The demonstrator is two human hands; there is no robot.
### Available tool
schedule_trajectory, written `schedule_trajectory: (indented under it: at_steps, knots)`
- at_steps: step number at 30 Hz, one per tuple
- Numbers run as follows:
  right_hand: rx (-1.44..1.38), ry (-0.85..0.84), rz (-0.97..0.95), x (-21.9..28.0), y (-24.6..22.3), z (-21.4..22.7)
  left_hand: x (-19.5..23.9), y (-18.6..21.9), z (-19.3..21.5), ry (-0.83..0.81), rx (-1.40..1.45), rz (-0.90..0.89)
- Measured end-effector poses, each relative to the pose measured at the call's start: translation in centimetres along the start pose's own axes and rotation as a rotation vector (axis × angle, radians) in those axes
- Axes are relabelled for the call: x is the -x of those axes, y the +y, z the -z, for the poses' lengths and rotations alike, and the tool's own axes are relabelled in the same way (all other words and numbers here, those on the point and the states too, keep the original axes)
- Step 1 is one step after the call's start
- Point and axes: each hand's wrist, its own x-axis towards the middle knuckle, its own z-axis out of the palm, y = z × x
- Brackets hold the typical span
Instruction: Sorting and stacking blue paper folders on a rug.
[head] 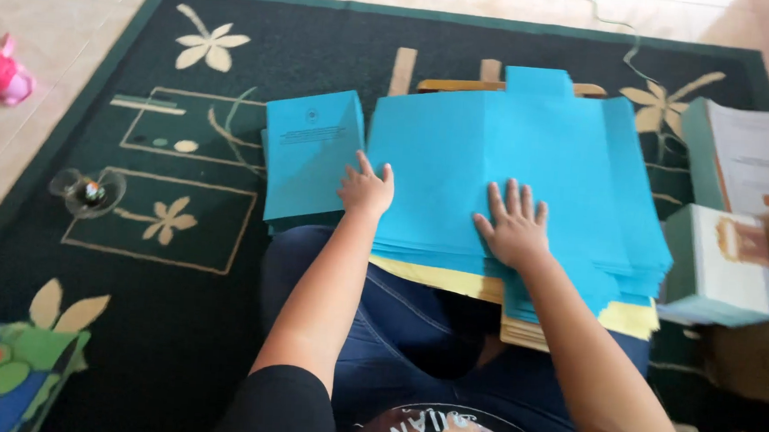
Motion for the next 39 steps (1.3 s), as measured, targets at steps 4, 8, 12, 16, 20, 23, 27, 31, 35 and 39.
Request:
schedule_trajectory:
  at_steps: [4,8,12,16,20,23,27,31,35,39]
  knots:
    - [-0.051,-0.007,-0.044,-0.8,0.1,-0.5,-7.4,-6.0,-3.5,-0.168,0.318,0.103]
    - [-0.07,0.038,-0.121,-1.8,-0.6,-2.9,-9.2,-12.7,1.1,-0.155,0.298,0.141]
    - [-0.026,0.104,-0.107,-4.4,-5.6,-4.5,-11.3,-20.8,1.0,-0.068,0.263,0.424]
    - [-0.145,0.324,0.402,-8.0,-17.0,-4.0,-8.7,-20.8,5.1,-0.194,0.327,0.681]
    - [-0.055,0.148,0.579,-14.7,-28.3,-7.1,-7.2,-19.2,8.1,-0.357,0.271,0.729]
    - [0.104,-0.199,0.301,-23.4,-32.5,-14.3,-7.1,-19.2,7.8,-0.354,0.249,0.772]
    - [0.237,-0.425,0.165,-25.3,-31.6,-16.8,-8.3,-20.3,6.7,-0.378,0.284,0.784]
    - [0.247,-0.39,0.073,-22.8,-31.6,-15.3,-7.1,-19.8,7.3,-0.24,0.356,0.784]
    - [0.176,-0.373,0.032,-23.6,-31.6,-16.5,-6.0,-18.2,9.8,-0.006,0.402,0.707]
    - [0.026,-0.228,0.017,-23.0,-31.4,-15.6,-11.3,-21.9,2.9,0.003,0.521,0.538]
